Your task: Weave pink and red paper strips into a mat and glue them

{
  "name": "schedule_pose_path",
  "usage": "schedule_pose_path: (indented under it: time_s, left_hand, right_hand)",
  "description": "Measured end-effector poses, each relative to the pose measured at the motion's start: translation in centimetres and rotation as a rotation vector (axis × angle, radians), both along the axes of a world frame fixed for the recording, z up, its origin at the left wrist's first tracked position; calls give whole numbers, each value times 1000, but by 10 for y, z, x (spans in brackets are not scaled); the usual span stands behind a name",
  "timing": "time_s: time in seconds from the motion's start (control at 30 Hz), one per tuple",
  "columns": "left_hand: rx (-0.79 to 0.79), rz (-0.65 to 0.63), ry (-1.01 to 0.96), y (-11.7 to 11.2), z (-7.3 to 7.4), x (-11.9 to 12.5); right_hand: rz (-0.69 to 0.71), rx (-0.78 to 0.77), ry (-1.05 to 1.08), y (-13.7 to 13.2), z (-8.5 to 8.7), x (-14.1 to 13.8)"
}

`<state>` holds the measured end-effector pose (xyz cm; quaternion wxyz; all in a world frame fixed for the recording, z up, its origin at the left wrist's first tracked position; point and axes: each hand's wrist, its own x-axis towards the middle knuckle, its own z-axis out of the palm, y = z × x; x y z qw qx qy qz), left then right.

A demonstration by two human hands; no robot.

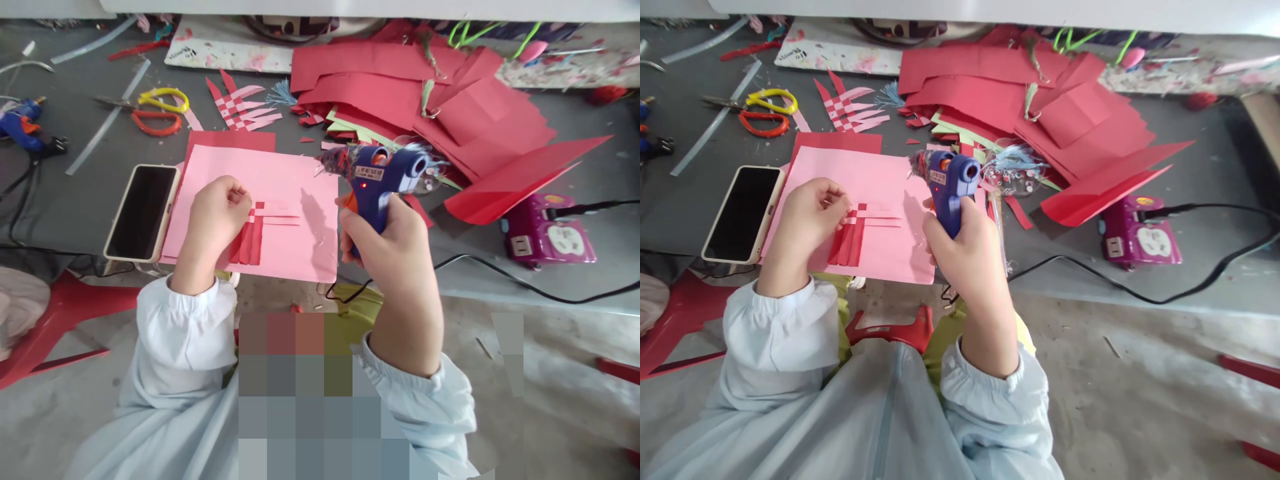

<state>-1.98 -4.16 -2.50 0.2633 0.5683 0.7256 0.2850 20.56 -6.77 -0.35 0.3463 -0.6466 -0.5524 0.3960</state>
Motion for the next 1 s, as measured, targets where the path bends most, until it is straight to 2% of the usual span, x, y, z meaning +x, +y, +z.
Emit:
schedule_pose_path:
  time_s: [0.1, 0.17, 0.23, 0.33, 0.5, 0.6, 0.7, 0.9, 1.0]
  left_hand:
    - [100, -121, 209, -4, 5, -5]
    - [90, -256, 340, -6, 7, -9]
    - [45, -327, 433, -7, 7, -12]
    - [12, -356, 484, -7, 6, -15]
    - [52, -376, 460, -6, 7, -13]
    - [31, -337, 373, -7, 11, -13]
    - [36, -246, 172, -8, 16, -17]
    - [192, -152, -266, -11, 26, -26]
    - [268, -120, -398, -15, 35, -27]
  right_hand:
    - [-58, 122, -271, 3, -3, 0]
    - [-66, 179, -409, 5, -5, 0]
    - [-63, 208, -496, 5, -5, 0]
    - [-50, 228, -568, 2, -7, 2]
    - [-22, 248, -716, -6, -15, 8]
    - [-13, 221, -844, -9, -19, 8]
    - [8, 173, -919, -11, -22, 4]
    - [80, 74, -1015, -8, -23, -8]
    - [116, 67, -1047, -6, -21, -13]
